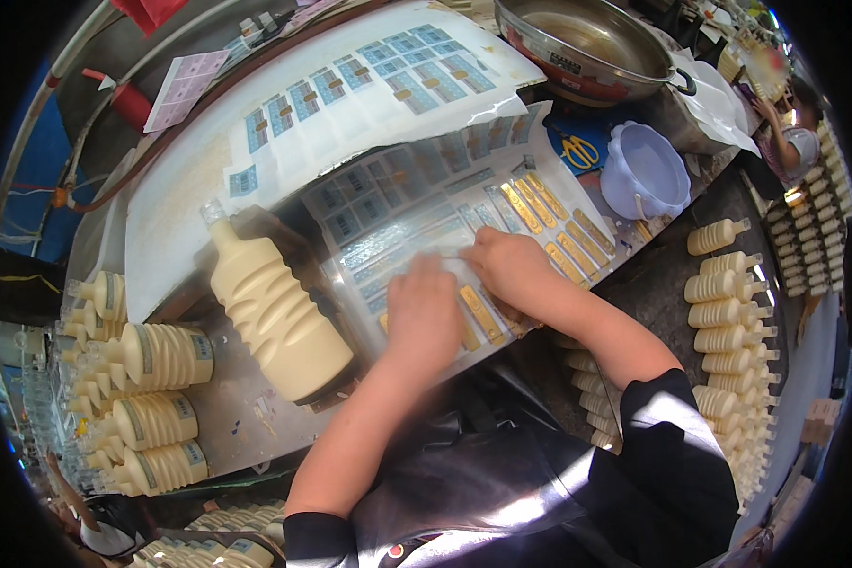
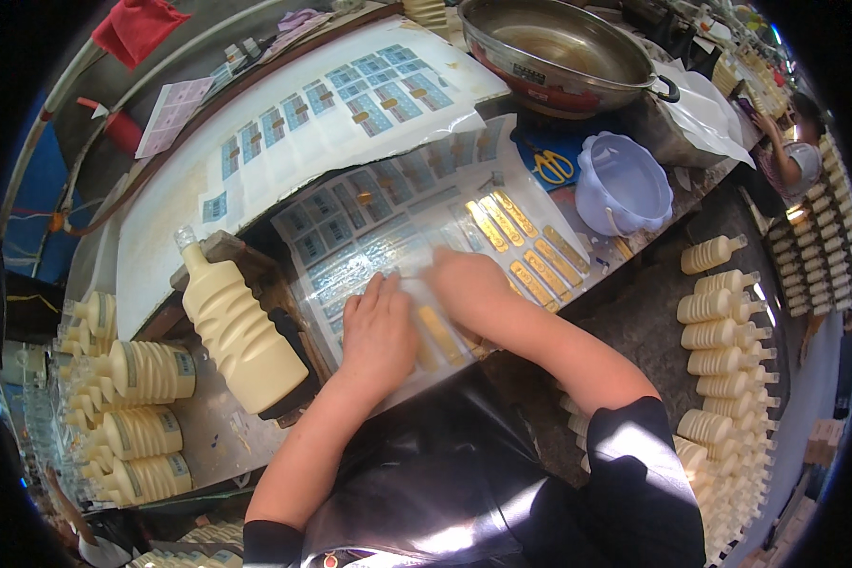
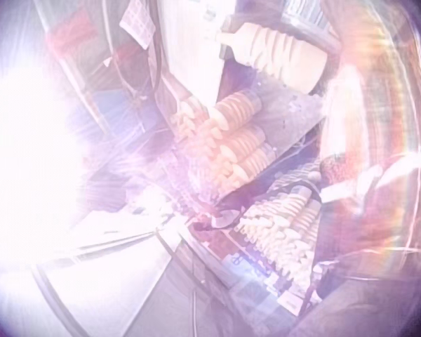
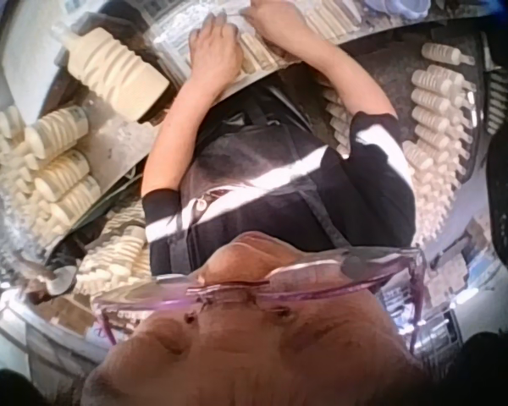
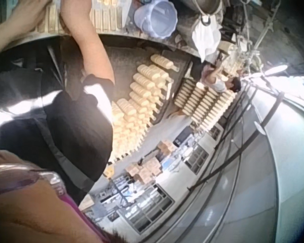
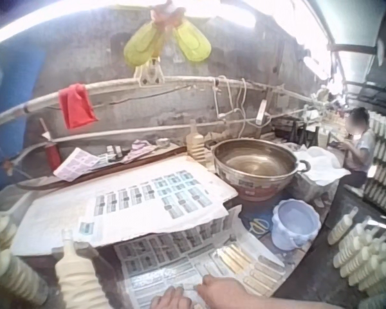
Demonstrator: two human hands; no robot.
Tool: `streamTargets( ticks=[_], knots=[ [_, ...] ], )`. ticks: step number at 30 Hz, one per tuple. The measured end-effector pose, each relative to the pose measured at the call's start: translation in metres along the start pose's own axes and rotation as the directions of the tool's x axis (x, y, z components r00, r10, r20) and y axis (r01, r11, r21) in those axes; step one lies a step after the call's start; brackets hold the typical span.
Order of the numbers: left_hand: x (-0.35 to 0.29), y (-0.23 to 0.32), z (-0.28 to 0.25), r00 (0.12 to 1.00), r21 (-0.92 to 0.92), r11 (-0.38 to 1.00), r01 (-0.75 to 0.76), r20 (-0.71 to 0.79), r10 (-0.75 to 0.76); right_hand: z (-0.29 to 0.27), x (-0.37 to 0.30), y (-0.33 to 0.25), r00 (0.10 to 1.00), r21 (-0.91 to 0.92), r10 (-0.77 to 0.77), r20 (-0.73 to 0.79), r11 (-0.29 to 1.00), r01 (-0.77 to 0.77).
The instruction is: The person repeatedly picks up ribbed plastic bottles, peels labels from a sheet, and applies them to the bottle bodies. They smooth each label by hand and place the labeled bottles into a tray. The process is repeated for multiple bottles in a continuous loop.
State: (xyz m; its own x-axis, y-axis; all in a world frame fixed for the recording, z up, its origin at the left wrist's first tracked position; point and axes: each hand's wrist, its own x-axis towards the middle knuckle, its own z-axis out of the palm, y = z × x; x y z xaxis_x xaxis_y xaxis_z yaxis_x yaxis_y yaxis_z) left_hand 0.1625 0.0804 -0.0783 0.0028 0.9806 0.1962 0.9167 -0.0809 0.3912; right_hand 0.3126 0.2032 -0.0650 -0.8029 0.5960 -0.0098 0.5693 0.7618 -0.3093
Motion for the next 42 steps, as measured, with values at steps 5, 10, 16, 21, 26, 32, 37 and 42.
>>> streamTargets(
  ticks=[5, 10, 16, 21, 26, 32, 37, 42],
  knots=[
    [0.009, 0.011, -0.020, 0.968, -0.118, 0.961, 0.248, 0.068, -0.241, 0.008, 0.023, 0.002, 0.970, 0.168, -0.084, -0.229, 0.978, 0.124],
    [-0.004, -0.005, -0.010, 0.940, -0.280, 0.904, 0.322, -0.020, -0.341, 0.001, 0.044, -0.006, 0.990, 0.087, -0.138, -0.001, 0.987, 0.138],
    [0.013, -0.012, -0.004, 0.677, -0.754, 0.121, 0.645, 0.491, -0.549, 0.018, 0.053, 0.013, 0.982, 0.038, -0.188, 0.029, 0.982, 0.187],
    [0.020, -0.006, -0.010, 0.635, -0.800, -0.194, 0.568, 0.576, -0.515, -0.004, 0.044, -0.010, 0.993, 0.313, -0.090, -0.081, 0.943, 0.111],
    [0.017, 0.001, -0.020, 0.663, -0.859, -0.274, 0.433, 0.509, -0.549, -0.033, 0.026, -0.034, 1.000, 0.475, 0.012, -0.015, 0.880, -0.004],
    [0.000, 0.005, -0.044, 0.706, -0.944, -0.190, 0.269, 0.328, -0.627, -0.046, 0.009, -0.046, 0.997, 0.610, 0.044, -0.070, 0.793, 0.008],
    [-0.021, 0.006, -0.082, 0.799, -0.983, 0.065, 0.172, 0.101, -0.593, -0.083, 0.018, -0.069, 1.000, 0.797, 0.022, 0.022, 0.603, -0.031],
    [-0.055, -0.002, -0.118, 0.886, -0.850, 0.505, 0.149, -0.112, -0.450, -0.109, 0.033, -0.121, 0.958, 0.752, -0.119, 0.259, 0.647, -0.123]
  ],
)
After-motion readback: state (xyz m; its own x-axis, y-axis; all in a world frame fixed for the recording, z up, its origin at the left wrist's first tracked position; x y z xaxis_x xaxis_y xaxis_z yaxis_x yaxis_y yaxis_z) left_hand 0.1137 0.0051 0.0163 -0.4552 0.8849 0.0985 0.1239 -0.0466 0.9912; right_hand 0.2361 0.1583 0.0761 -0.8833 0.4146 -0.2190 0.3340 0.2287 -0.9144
